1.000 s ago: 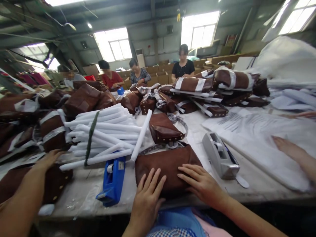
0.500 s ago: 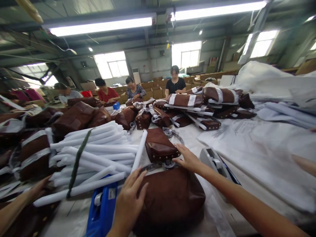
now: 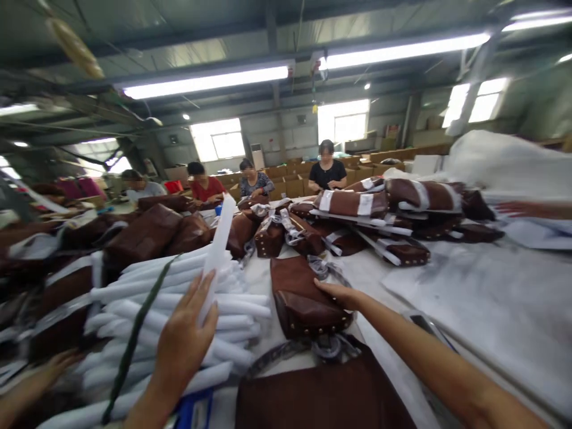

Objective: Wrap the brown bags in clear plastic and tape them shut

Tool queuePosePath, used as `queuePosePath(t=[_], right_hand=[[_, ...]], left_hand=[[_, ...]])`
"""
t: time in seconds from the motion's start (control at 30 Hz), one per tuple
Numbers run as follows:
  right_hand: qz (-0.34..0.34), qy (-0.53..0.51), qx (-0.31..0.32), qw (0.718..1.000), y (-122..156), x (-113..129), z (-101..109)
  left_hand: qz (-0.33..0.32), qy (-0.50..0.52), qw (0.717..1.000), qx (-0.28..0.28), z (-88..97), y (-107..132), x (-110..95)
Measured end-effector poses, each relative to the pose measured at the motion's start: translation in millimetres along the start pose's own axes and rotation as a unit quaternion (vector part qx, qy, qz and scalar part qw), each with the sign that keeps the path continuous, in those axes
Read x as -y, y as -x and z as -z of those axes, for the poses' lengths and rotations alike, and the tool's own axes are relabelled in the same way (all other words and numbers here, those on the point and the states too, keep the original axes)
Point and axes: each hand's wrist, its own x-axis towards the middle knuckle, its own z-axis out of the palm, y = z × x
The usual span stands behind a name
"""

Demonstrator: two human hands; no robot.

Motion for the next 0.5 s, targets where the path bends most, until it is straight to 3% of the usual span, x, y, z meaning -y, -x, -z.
queuePosePath(t=[0.07, 0.13, 0.2, 0.27, 0.37, 0.43, 0.5], right_hand=[[-0.036, -0.044, 0.046, 0.997, -13.7, -3.2, 4.2], [-0.069, -0.082, 0.076, 0.991, -23.9, -4.6, 5.9], [-0.091, -0.121, 0.096, 0.984, -28.4, -4.5, 4.6], [-0.098, -0.155, 0.111, 0.977, -29.1, -2.9, 0.9], [-0.108, -0.212, 0.137, 0.961, -30.2, 0.0, -6.6], [-0.122, -0.263, 0.15, 0.945, -34.0, 0.8, -11.8], [-0.135, -0.301, 0.151, 0.932, -39.4, 0.8, -17.2]], left_hand=[[0.025, -0.079, 0.996, -0.017, 27.4, -38.0, 29.5], [0.059, -0.146, 0.987, -0.01, 43.4, -64.3, 69.3], [0.078, -0.173, 0.981, 0.04, 47.8, -76.9, 104.1], [0.073, -0.165, 0.984, 0.017, 42.3, -78.7, 117.9], [0.052, -0.025, 0.997, -0.053, 16.0, -66.3, 90.1], [0.095, 0.167, 0.981, 0.023, -16.1, -51.1, 52.5], [0.149, 0.315, 0.923, 0.166, -57.5, -34.5, 15.6]])
